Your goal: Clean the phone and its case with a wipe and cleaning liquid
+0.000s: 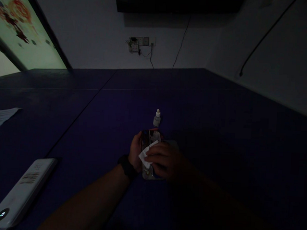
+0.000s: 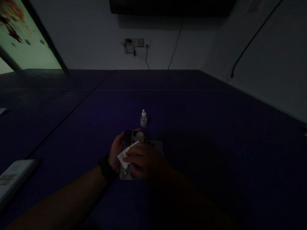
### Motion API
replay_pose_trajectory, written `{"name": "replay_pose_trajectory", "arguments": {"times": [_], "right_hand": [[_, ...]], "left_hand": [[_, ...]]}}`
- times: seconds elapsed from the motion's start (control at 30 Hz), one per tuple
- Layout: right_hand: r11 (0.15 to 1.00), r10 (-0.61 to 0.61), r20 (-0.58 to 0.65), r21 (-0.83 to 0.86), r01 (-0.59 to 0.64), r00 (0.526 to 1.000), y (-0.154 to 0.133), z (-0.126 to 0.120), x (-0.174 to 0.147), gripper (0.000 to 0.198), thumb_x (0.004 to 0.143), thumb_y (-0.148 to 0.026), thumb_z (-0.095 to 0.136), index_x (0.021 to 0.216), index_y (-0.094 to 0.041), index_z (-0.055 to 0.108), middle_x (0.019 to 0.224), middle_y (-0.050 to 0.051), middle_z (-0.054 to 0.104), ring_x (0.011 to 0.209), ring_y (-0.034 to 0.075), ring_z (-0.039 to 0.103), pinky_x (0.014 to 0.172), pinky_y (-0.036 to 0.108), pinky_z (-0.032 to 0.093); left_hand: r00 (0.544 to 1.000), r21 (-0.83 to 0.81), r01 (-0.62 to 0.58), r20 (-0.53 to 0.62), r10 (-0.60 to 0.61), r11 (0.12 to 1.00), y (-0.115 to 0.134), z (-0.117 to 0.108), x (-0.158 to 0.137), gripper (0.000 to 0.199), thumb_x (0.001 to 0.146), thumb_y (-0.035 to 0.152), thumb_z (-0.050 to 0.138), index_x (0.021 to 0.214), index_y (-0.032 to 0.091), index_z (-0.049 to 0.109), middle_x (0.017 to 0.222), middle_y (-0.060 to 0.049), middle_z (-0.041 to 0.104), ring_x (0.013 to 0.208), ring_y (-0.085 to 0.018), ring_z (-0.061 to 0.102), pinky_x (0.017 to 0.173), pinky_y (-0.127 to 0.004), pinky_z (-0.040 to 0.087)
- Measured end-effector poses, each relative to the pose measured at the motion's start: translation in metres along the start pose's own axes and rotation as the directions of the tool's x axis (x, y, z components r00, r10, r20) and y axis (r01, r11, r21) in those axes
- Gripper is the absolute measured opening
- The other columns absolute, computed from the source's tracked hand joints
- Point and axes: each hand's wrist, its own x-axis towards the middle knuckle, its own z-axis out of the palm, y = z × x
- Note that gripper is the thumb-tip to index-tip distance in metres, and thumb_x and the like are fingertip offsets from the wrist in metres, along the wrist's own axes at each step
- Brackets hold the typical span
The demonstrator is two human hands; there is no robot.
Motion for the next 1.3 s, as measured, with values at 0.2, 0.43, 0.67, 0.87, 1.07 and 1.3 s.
{"name": "replay_pose_trajectory", "arguments": {"times": [0.2,0.43,0.67,0.87,1.07,1.3], "right_hand": [[0.990,0.005,0.156,0.139,-0.027,0.988,-0.009,-0.006,0.002,0.023,0.085,-0.009,0.058,0.099,-0.021,0.071,0.097,0.004,0.075,0.096,0.018,0.067,0.084,0.033,0.057],[0.991,-0.034,0.192,0.137,0.008,0.981,-0.014,-0.007,0.005,0.024,0.088,-0.008,0.056,0.102,-0.020,0.071,0.105,0.005,0.077,0.104,0.018,0.067,0.089,0.035,0.058],[0.998,-0.015,0.121,0.058,0.008,0.993,-0.012,-0.010,0.005,0.021,0.092,-0.010,0.056,0.104,-0.016,0.072,0.107,0.009,0.076,0.103,0.020,0.067,0.090,0.037,0.058],[0.991,0.026,0.124,0.128,-0.042,0.992,-0.008,-0.011,0.001,0.019,0.085,-0.009,0.058,0.092,-0.022,0.070,0.095,0.002,0.077,0.094,0.019,0.068,0.085,0.036,0.057],[0.987,-0.007,0.150,0.158,-0.017,0.989,-0.011,-0.013,0.003,0.020,0.086,-0.008,0.056,0.094,-0.020,0.070,0.100,0.004,0.077,0.098,0.018,0.067,0.086,0.034,0.057],[0.994,0.083,-0.195,-0.058,-0.096,0.977,-0.002,-0.035,-0.001,0.019,0.084,-0.008,0.057,0.096,-0.021,0.065,0.090,0.004,0.073,0.084,0.018,0.068,0.076,0.033,0.056]], "left_hand": [[0.999,-0.034,-0.035,-0.031,0.034,0.999,0.000,0.002,0.002,0.051,0.095,0.047,0.042,0.123,0.011,0.065,0.100,-0.013,0.075,0.094,-0.028,0.072,0.085,-0.039,0.054],[1.000,-0.036,0.000,-0.001,0.000,0.999,0.002,0.001,0.000,0.053,0.093,0.046,0.045,0.129,0.013,0.063,0.106,-0.013,0.075,0.095,-0.028,0.072,0.084,-0.040,0.054],[0.999,-0.036,-0.002,-0.051,0.000,0.999,0.004,0.004,-0.001,0.053,0.095,0.045,0.037,0.129,0.012,0.063,0.100,-0.013,0.075,0.093,-0.027,0.071,0.083,-0.039,0.054],[0.999,-0.059,-0.034,-0.037,0.032,0.998,0.005,0.006,-0.002,0.052,0.094,0.046,0.039,0.126,0.012,0.063,0.099,-0.012,0.075,0.091,-0.027,0.071,0.083,-0.039,0.054],[1.000,-0.062,-0.018,-0.007,0.018,0.998,0.006,0.002,-0.002,0.052,0.092,0.046,0.045,0.129,0.014,0.061,0.102,-0.011,0.074,0.093,-0.028,0.071,0.083,-0.040,0.054],[0.998,-0.111,-0.055,-0.035,0.052,0.992,0.006,0.002,-0.002,0.048,0.094,0.048,0.042,0.124,0.016,0.062,0.096,-0.009,0.073,0.083,-0.025,0.071,0.079,-0.041,0.055]]}}
